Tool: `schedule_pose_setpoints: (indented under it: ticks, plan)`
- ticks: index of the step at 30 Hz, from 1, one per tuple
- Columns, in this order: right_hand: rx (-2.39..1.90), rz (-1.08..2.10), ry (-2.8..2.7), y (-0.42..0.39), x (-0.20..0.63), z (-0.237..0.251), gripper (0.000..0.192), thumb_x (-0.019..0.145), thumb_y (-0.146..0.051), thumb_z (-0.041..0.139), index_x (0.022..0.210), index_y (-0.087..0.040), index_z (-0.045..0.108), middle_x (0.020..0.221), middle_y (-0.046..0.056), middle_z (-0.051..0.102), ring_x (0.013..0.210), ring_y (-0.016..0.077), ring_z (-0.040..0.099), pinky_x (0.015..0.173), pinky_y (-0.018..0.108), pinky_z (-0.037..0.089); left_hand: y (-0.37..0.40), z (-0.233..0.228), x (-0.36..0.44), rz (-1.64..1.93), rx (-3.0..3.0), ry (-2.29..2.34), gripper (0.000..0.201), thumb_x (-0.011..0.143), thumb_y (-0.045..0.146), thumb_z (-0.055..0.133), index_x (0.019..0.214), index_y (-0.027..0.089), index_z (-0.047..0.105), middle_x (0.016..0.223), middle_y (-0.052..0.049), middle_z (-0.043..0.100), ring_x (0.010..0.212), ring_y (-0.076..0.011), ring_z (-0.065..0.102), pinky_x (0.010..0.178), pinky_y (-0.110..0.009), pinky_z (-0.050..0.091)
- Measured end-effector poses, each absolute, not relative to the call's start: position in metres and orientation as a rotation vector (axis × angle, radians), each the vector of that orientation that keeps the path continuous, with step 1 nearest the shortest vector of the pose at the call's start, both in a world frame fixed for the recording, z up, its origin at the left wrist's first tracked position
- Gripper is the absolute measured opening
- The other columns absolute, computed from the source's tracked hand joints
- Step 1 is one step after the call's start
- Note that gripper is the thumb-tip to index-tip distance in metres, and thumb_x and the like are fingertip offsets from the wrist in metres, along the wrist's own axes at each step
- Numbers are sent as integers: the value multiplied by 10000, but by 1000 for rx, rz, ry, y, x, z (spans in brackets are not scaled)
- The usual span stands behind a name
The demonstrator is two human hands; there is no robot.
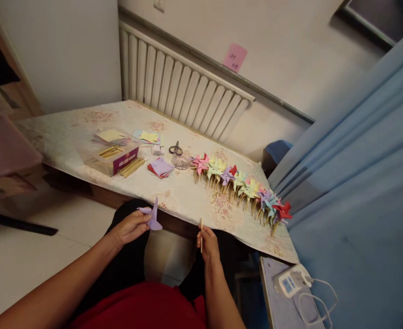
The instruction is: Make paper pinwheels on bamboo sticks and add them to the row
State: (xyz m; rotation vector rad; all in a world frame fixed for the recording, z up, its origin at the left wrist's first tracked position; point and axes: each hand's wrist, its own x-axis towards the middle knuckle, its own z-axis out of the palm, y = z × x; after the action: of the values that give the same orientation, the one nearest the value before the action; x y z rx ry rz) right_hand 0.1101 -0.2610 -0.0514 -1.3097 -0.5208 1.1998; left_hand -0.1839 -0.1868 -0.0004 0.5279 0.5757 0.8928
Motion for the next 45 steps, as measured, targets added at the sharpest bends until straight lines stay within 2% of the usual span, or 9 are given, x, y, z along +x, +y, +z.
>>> schedule_pose_setpoints:
  ticks: [7,18,28,34,39,45]
  plan:
    - [-1309,1167,-474,-253,109,-63,441,577,-475,791,839,-163,623,472,-80,554,340,60,396,338,172,298,-186,-2,-177,866,523,552,267,626,109,887,840,133,729,726,-28,734,667,-153,684,714,-260,542]
    - [-1359,1173,-395,-245,108,-69,445,592,-528,748,819,-191,570,441,-93,534,311,65,389,304,167,276,-178,-17,-167,829,537,509,298,639,133,894,890,135,733,785,-56,759,720,-177,725,713,-262,572]
    - [-1397,1215,-399,-248,104,-66,377,660,-465,731,858,-176,591,474,-72,574,309,87,461,300,171,305,-176,-18,-160,814,533,521,313,640,126,891,910,129,734,788,-58,756,713,-160,725,710,-256,591]
    - [-1404,1242,-416,-249,103,-65,344,676,-431,734,853,-167,602,484,-56,591,315,97,485,301,171,320,-176,-17,-161,807,528,498,300,659,103,875,924,121,736,798,-67,764,735,-178,741,722,-265,599]
    - [-1405,1240,-426,-251,101,-63,311,678,-400,742,836,-163,616,485,-48,592,323,99,494,305,169,327,-177,-15,-162,822,503,520,333,608,123,913,897,110,748,781,-69,764,704,-169,732,710,-260,598]
    - [-1387,1200,-427,-253,97,-55,231,622,-286,774,735,-144,631,599,3,658,433,94,571,389,178,435,-178,-15,-162,832,510,500,315,609,137,914,879,117,752,773,-62,758,695,-164,721,699,-254,585]
